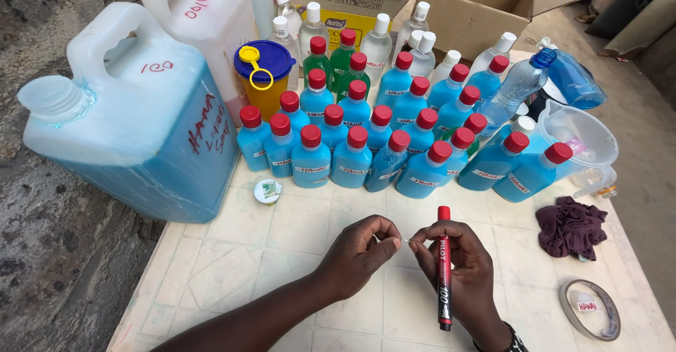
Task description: Labeling small blue bottles with a red marker and organizing them on a table
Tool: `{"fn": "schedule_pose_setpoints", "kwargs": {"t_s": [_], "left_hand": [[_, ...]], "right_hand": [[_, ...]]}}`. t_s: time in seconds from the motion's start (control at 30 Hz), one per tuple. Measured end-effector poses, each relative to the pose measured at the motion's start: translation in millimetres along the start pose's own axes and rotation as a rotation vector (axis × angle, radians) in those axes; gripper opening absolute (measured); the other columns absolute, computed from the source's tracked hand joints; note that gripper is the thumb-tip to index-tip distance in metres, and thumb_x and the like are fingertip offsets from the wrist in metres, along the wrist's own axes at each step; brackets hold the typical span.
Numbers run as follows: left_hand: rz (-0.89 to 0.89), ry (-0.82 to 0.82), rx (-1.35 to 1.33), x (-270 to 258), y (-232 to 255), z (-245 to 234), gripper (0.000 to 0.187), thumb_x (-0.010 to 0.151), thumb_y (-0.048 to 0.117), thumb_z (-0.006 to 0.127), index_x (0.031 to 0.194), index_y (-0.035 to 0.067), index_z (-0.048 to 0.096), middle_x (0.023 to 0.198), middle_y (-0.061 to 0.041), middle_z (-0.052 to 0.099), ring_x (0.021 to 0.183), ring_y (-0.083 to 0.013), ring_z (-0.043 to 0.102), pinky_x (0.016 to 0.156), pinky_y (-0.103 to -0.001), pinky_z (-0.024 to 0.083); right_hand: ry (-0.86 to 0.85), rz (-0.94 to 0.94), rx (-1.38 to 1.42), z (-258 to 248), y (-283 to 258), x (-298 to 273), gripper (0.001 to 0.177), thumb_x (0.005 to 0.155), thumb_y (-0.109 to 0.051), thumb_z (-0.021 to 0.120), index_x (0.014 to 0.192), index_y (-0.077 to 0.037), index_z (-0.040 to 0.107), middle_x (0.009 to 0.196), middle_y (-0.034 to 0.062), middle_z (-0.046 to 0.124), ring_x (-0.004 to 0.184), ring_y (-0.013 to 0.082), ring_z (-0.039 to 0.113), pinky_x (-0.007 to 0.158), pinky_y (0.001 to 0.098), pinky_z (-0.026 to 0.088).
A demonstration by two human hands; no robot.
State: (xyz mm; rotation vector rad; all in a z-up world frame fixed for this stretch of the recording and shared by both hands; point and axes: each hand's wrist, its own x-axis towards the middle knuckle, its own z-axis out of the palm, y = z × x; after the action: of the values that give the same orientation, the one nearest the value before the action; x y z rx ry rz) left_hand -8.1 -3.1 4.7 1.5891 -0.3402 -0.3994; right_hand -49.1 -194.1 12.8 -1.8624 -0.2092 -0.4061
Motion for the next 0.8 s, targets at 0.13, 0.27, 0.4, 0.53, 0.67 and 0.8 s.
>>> {"fn": "schedule_pose_setpoints", "kwargs": {"t_s": [0.13,0.27,0.4,0.53,0.67,0.8], "left_hand": [[-0.036,0.028,0.037,-4,10,2,0.022,0.095,0.034,0.066,0.097,0.013,0.069,0.084,0.004,0.067,0.059,-0.0065,0.047,0.057,-0.028,0.042],[-0.036,0.034,0.006,-2,6,2,0.021,0.095,0.031,0.066,0.099,0.012,0.071,0.087,0.003,0.070,0.065,-0.0079,0.052,0.061,-0.028,0.045],[-0.027,0.067,-0.047,-2,2,1,0.017,0.094,0.028,0.068,0.093,0.011,0.071,0.082,0.003,0.067,0.065,-0.0077,0.050,0.063,-0.028,0.044],[-0.043,0.071,-0.157,3,-6,2,0.014,0.095,0.022,0.067,0.092,0.009,0.071,0.083,0.002,0.066,0.075,-0.0085,0.054,0.070,-0.028,0.046],[-0.131,0.032,-0.252,5,-16,4,0.016,0.091,0.023,0.067,0.091,0.007,0.072,0.077,-0.004,0.064,0.074,-0.0121,0.056,0.068,-0.029,0.043],[-0.117,0.026,-0.240,5,-14,5,0.013,0.094,0.020,0.068,0.091,0.008,0.071,0.077,0.000,0.062,0.072,-0.0092,0.052,0.066,-0.028,0.043]], "right_hand": [[-0.017,-0.005,-0.007,1,-3,0,0.031,0.082,-0.004,0.082,0.108,-0.008,0.065,0.096,0.0083,0.075,0.089,0.0149,0.075,0.085,0.0280,0.062],[-0.036,-0.068,-0.024,3,-1,0,0.031,0.083,-0.004,0.081,0.109,-0.008,0.065,0.097,0.0080,0.075,0.091,0.0161,0.075,0.088,0.0296,0.062],[-0.016,-0.100,-0.031,7,1,-4,0.034,0.082,-0.001,0.080,0.111,-0.008,0.063,0.100,0.0094,0.077,0.096,0.0182,0.079,0.089,0.0287,0.065],[-0.053,-0.177,-0.141,5,9,-7,0.043,0.076,-0.004,0.085,0.113,-0.010,0.064,0.109,0.0108,0.076,0.104,0.0227,0.080,0.086,0.0311,0.066],[-0.024,-0.188,-0.193,5,15,-10,0.039,0.074,-0.003,0.085,0.108,-0.007,0.067,0.103,0.0112,0.076,0.099,0.0226,0.080,0.091,0.0345,0.066],[0.030,-0.105,-0.096,9,11,-10,0.036,0.074,0.003,0.083,0.105,-0.005,0.066,0.098,0.0109,0.075,0.092,0.0192,0.078,0.088,0.0295,0.066]]}}
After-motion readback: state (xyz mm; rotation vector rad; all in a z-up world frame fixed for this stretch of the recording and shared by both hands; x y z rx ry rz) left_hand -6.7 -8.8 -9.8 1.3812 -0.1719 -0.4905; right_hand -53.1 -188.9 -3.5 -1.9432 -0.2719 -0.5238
